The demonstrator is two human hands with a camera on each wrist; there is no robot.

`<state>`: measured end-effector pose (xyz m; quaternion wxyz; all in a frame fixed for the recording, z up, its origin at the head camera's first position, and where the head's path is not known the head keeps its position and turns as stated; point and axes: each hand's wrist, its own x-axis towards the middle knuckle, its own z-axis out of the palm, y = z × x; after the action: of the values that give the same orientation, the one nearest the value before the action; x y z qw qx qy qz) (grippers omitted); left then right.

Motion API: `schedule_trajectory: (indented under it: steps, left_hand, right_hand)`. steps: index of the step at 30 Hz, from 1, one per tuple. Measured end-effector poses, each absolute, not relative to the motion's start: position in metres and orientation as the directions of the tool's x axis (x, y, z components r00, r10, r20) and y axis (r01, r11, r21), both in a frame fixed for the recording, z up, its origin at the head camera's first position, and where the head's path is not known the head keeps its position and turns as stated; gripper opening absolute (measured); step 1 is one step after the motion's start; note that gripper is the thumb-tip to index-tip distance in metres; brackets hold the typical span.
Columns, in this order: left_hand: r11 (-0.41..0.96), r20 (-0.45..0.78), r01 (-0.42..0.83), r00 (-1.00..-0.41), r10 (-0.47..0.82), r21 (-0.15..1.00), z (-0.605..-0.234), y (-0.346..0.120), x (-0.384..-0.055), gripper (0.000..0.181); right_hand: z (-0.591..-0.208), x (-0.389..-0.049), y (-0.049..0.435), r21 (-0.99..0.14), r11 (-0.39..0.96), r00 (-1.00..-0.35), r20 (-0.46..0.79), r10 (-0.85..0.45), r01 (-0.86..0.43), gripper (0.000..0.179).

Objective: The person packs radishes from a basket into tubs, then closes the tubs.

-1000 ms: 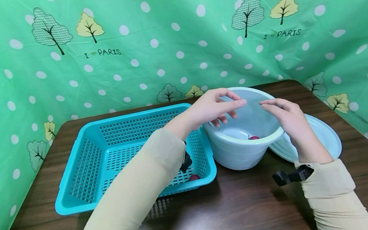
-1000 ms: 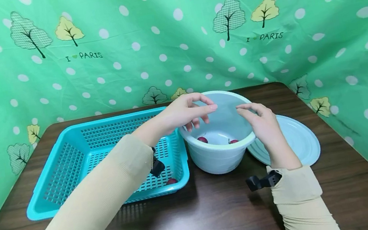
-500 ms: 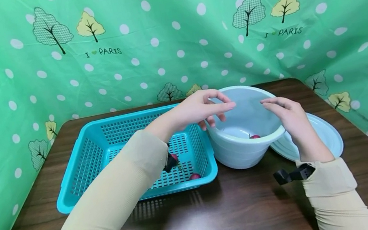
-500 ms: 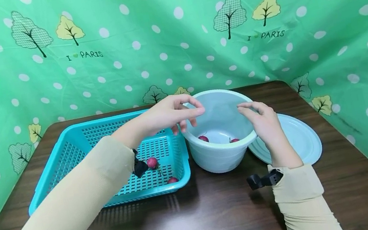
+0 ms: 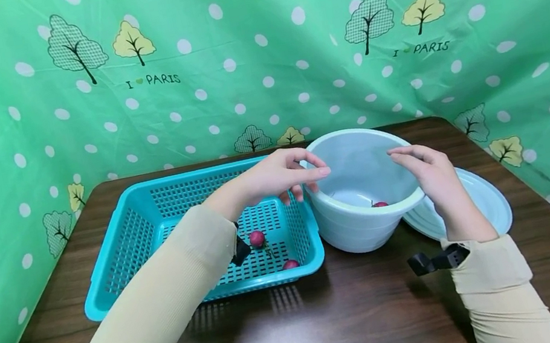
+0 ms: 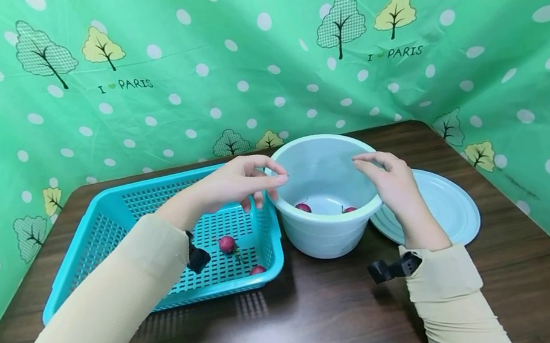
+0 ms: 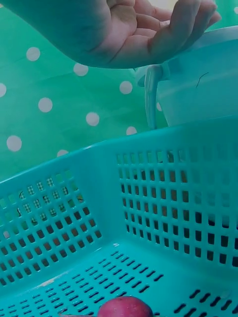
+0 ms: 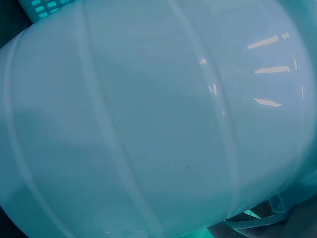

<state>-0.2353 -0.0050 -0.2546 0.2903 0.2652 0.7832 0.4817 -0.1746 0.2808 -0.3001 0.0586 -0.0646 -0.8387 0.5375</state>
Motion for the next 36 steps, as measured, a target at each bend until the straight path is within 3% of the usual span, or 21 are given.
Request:
schedule_trajectory:
  steps: [15,36]
  left_hand:
    - [0.391,-0.201,0.092,-0.737,0.645,0.916,-0.263,-0.023,-0.238,0.033]
    - [0.405,-0.232,0.062,-0.737,0.634,0.912,-0.280,-0.033,-0.239,0.027]
  right_hand:
    - [-0.303,-0.176,0.282,-0.909,0.415,-0.984,0.038,0.175,0.039,0.056]
    - [-0.302,-0.175,0.282,-0.909,0.415,-0.986,0.036,0.162,0.036,0.057]
